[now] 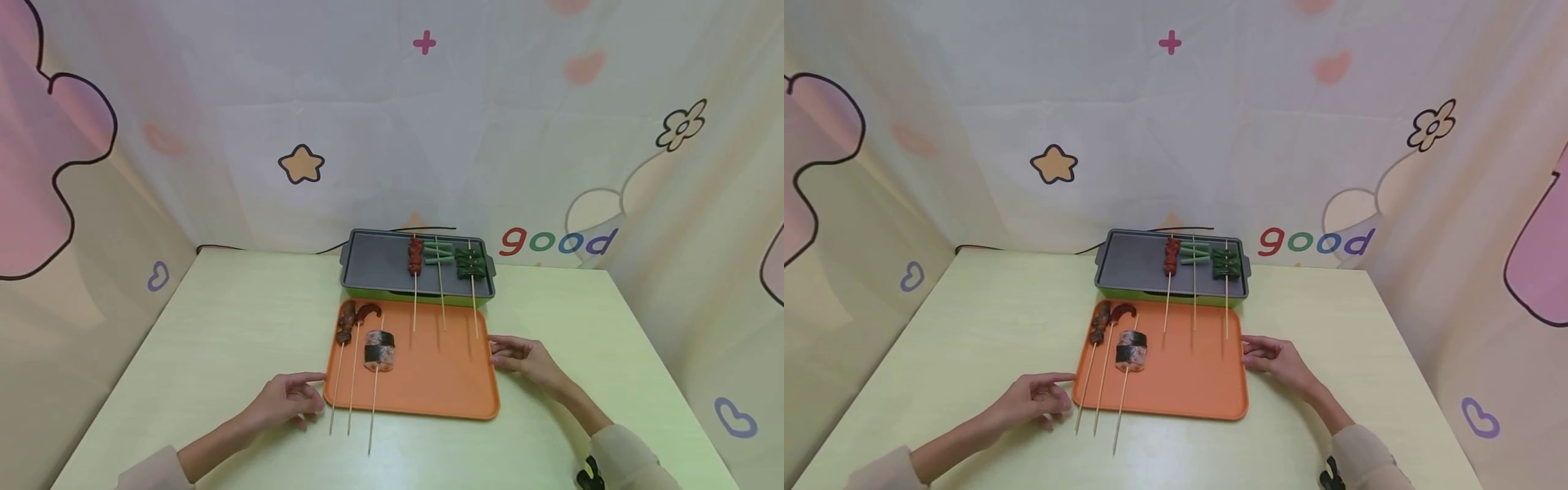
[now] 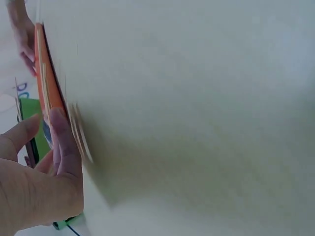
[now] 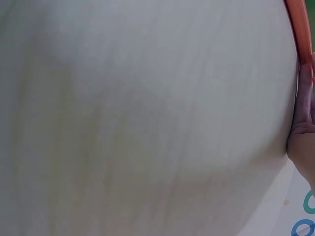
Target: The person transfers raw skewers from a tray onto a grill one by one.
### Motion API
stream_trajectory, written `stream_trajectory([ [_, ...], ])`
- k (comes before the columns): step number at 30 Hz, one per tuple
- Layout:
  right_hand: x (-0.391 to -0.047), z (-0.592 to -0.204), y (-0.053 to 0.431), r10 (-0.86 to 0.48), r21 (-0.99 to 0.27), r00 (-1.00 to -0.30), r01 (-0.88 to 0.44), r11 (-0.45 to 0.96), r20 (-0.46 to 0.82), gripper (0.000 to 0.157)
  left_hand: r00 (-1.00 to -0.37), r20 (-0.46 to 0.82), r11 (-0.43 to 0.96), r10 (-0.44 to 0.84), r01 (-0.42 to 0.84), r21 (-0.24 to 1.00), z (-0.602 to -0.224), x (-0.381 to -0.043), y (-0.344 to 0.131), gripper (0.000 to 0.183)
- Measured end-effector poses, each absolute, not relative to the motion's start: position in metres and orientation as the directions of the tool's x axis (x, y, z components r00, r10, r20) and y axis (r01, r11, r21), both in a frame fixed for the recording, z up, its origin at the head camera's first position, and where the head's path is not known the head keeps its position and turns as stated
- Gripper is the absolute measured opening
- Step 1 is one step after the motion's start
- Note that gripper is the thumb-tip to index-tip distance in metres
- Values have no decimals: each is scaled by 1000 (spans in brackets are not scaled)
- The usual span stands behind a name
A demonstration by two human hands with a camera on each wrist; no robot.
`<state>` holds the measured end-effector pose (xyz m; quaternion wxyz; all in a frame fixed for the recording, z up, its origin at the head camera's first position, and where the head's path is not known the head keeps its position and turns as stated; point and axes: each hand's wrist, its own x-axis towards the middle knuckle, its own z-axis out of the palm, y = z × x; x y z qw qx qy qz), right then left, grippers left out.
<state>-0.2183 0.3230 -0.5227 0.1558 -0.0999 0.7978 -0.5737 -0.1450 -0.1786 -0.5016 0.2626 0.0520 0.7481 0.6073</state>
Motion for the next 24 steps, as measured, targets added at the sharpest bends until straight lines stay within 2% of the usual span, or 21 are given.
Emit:
stream_trajectory([
  [8, -217, -522, 321, -330, -948, -936, 15, 318, -125, 53, -841, -353, 194, 410, -297, 935, -507, -132, -165, 72],
  [24, -216, -524, 321, -306, -945, -944, 19, 325, -124, 53, -817, -417, 96, 398, -414, 905, -503, -131, -160, 71],
])
